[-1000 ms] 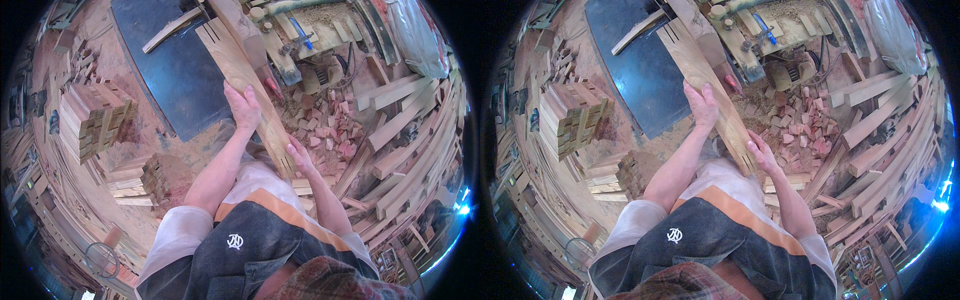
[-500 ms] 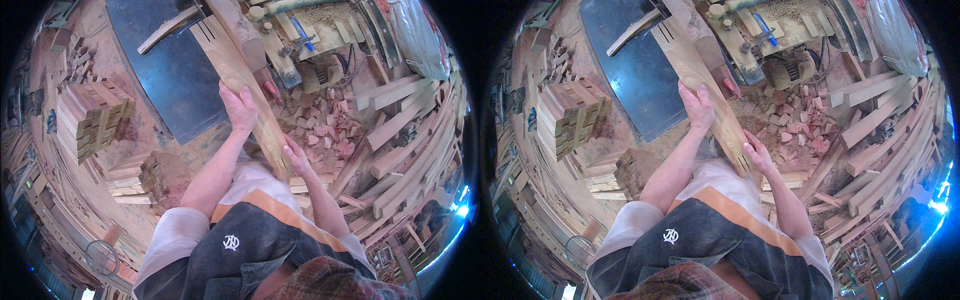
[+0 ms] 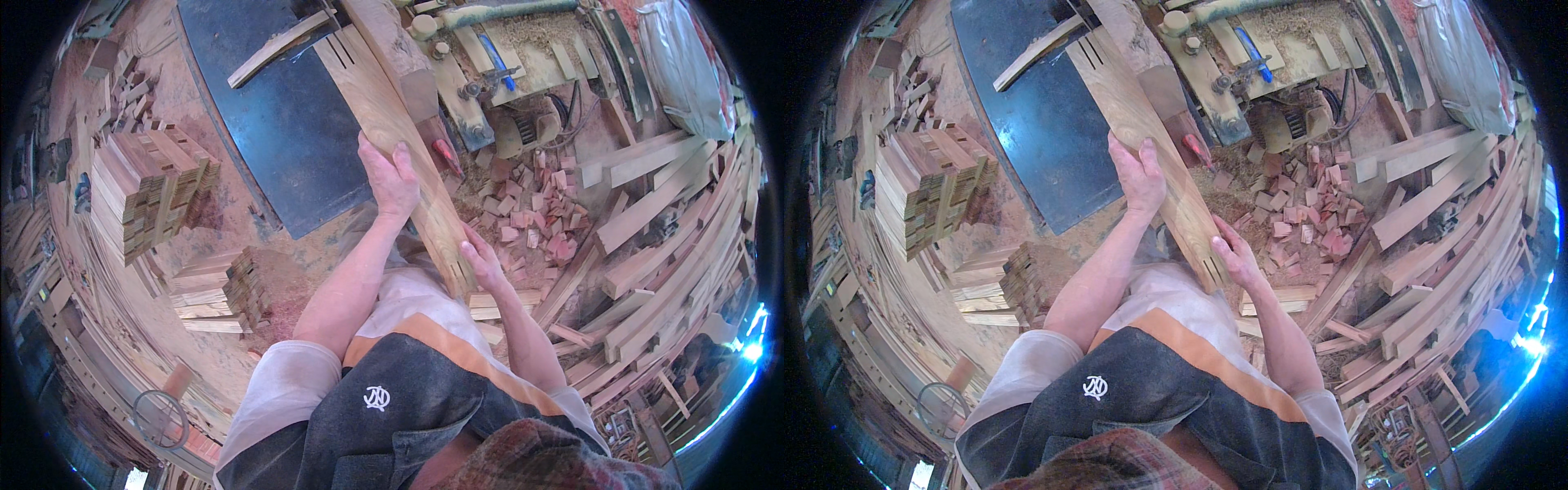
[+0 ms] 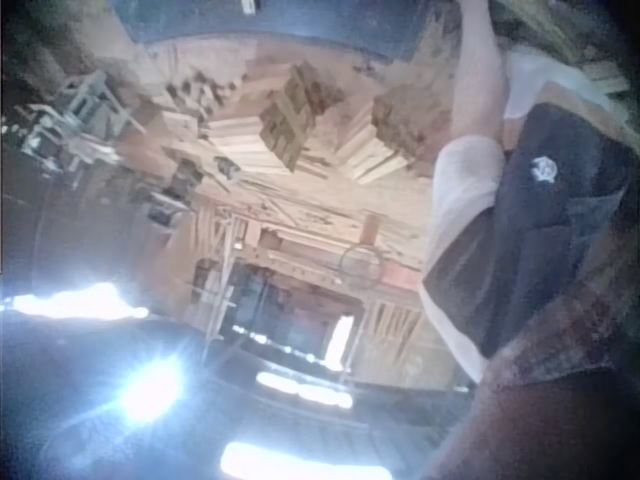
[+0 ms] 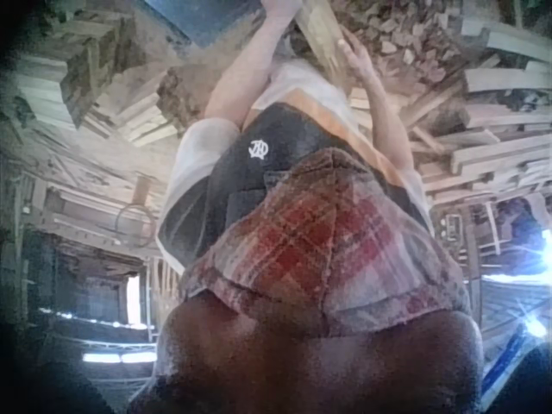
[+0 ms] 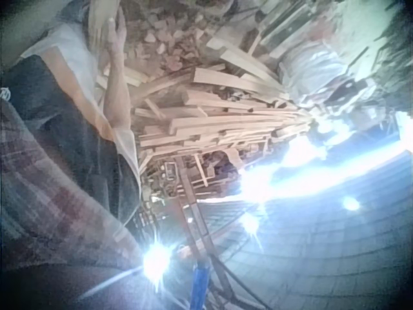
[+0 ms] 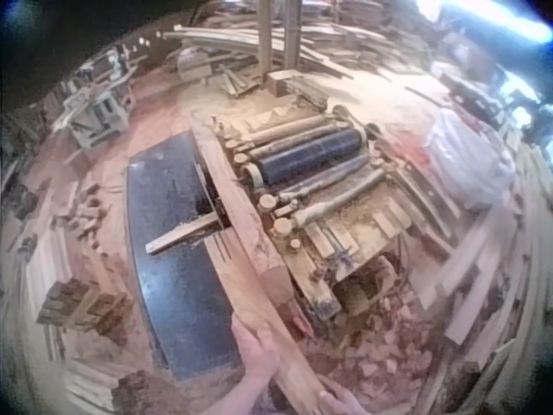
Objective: The person uses a hammer to split a long wooden plank with pre-cut grooves into smaller pieces. They repeatedly strike the plank, inspect the splits, and place the separated pieces on the floor.
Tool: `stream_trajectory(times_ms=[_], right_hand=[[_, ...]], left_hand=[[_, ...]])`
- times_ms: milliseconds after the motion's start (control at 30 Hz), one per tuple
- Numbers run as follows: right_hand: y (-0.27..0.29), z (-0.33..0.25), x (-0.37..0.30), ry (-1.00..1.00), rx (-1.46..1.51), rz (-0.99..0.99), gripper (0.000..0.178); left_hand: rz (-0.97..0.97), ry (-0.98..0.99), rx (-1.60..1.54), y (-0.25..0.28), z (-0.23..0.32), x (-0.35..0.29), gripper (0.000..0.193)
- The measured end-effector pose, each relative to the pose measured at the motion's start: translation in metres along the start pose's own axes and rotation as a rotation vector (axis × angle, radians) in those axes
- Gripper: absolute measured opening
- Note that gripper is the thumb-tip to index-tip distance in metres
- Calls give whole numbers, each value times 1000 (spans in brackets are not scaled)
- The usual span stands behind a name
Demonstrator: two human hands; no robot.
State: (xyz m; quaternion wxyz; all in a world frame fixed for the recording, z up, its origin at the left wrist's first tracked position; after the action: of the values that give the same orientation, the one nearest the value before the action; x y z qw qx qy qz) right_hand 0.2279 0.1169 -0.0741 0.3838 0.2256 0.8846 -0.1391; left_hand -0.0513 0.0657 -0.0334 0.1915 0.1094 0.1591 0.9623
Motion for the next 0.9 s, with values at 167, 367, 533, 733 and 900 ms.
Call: stream_trajectory(times_ms=[167,367,533,733,900], right_hand=[[-1,1,4,-9,32,-17,78],[-1,-6,4,16,-42,-18,76],[-2,-5,6,11,-24,-25,80],[-1,-3,7,-12,-15,-16,76],[1,-8,5,5,-104,7,77]], left_hand=[[10,-16,49,1,1,2,73],[1,-1,17,1,0,5,73],[13,-14,23,1,-1,7,72],[24,-8,0,2,-1,7,71],[6,-2,41,4,3,8,71]])
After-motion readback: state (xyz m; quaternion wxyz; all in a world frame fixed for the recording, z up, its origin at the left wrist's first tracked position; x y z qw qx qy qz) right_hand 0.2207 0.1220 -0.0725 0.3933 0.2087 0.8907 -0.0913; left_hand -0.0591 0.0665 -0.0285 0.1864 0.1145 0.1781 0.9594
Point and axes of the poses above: each hand's wrist, its own x-axis towards the middle knuckle, its own y-axis out of the back of the hand, z = x × y, the point moved 8 cm from there along x, towards the middle knuckle, and after that the axes turned 11 degrees about -y, right-handed, at the moved point
